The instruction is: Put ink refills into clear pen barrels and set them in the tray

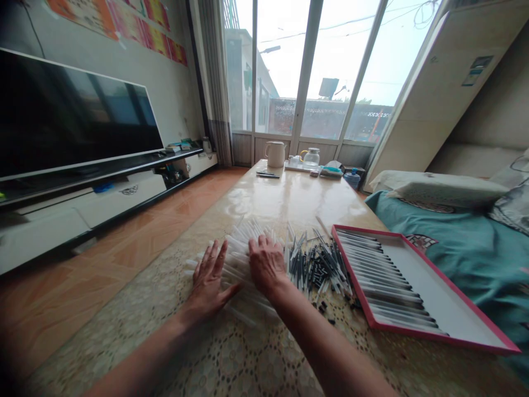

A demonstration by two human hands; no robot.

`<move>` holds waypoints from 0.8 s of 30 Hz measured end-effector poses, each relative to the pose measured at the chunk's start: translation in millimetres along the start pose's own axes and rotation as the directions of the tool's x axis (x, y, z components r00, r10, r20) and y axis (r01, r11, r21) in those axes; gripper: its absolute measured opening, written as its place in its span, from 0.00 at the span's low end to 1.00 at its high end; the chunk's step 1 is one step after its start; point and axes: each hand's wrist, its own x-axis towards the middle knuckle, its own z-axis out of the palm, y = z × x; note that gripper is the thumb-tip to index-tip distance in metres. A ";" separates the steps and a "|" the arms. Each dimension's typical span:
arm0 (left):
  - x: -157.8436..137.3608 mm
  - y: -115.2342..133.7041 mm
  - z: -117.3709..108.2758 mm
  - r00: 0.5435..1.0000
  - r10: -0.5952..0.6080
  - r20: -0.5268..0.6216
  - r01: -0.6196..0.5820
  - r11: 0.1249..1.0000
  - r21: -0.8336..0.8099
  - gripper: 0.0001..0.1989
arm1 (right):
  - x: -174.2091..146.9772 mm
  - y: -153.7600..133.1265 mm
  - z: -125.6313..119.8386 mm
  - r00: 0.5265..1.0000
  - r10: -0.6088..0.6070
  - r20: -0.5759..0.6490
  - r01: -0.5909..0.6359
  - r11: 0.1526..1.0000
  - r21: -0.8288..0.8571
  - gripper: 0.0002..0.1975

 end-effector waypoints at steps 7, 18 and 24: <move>0.5 1.4 -0.5 1.000 0.027 -0.016 -0.027 0.998 -0.050 0.43 | -19.6 -24.1 -0.4 0.999 -0.035 0.003 0.035 0.998 0.056 0.14; 0.7 -4.3 -1.5 0.998 0.055 -0.042 -0.060 0.990 -0.126 0.44 | -45.3 -37.8 -22.8 0.996 -0.085 0.007 0.079 0.950 0.303 0.29; 2.5 -3.1 -6.2 0.996 0.084 0.028 -0.081 0.994 -0.079 0.40 | -24.7 24.9 -28.5 0.998 0.062 0.018 -0.065 0.974 0.215 0.16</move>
